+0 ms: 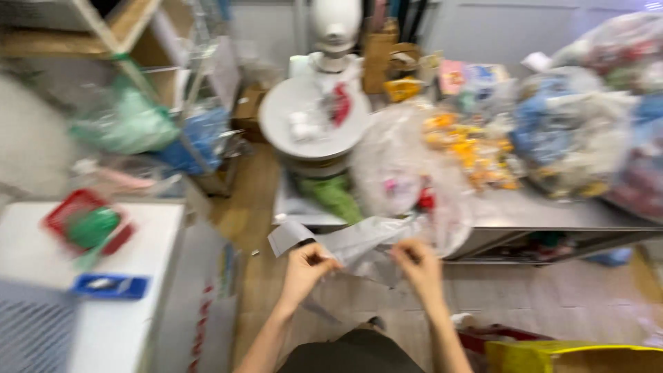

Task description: Sorting and packaging various small toppings and toy figures into individual plastic bags.

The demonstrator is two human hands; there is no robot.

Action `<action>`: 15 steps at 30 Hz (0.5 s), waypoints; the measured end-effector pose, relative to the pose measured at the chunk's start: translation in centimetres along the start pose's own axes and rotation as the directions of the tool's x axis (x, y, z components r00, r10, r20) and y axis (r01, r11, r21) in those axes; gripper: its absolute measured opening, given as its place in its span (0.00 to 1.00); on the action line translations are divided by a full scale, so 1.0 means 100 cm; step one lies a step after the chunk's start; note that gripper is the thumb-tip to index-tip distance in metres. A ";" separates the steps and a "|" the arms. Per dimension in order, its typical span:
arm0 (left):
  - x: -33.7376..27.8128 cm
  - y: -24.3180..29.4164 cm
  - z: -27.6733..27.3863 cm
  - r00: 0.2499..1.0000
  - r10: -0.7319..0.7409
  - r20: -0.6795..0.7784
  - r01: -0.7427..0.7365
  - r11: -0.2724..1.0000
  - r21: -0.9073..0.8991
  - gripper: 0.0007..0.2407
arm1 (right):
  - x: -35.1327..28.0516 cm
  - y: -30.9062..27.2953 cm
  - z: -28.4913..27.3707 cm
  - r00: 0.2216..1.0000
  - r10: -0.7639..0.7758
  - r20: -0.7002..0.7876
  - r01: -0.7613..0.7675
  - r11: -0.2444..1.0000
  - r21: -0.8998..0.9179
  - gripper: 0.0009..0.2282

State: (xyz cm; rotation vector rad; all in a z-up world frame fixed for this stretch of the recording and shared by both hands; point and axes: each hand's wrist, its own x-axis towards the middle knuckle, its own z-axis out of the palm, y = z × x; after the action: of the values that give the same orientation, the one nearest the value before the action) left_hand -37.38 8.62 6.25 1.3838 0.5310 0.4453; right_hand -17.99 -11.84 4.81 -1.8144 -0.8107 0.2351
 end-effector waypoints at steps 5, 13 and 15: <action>0.048 -0.010 0.158 0.987 0.084 0.136 -0.114 0.965 0.236 0.12 | 0.004 0.030 -0.059 0.949 0.225 0.222 -0.286 0.910 0.301 0.05; 0.166 -0.062 0.162 0.950 0.211 -0.232 -0.112 0.919 0.378 0.10 | 0.015 0.128 -0.218 0.893 0.442 -0.080 -0.241 0.620 0.746 0.12; 0.176 -0.041 0.169 0.875 0.447 -0.187 -0.231 0.723 0.651 0.10 | 0.013 0.151 -0.221 0.887 0.439 -0.143 -0.182 0.618 0.765 0.13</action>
State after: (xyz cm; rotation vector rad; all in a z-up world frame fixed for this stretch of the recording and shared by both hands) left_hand -13.23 4.96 2.38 2.0787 0.7372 0.8812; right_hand 0.69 -30.52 0.36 -1.1395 -0.0893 0.4184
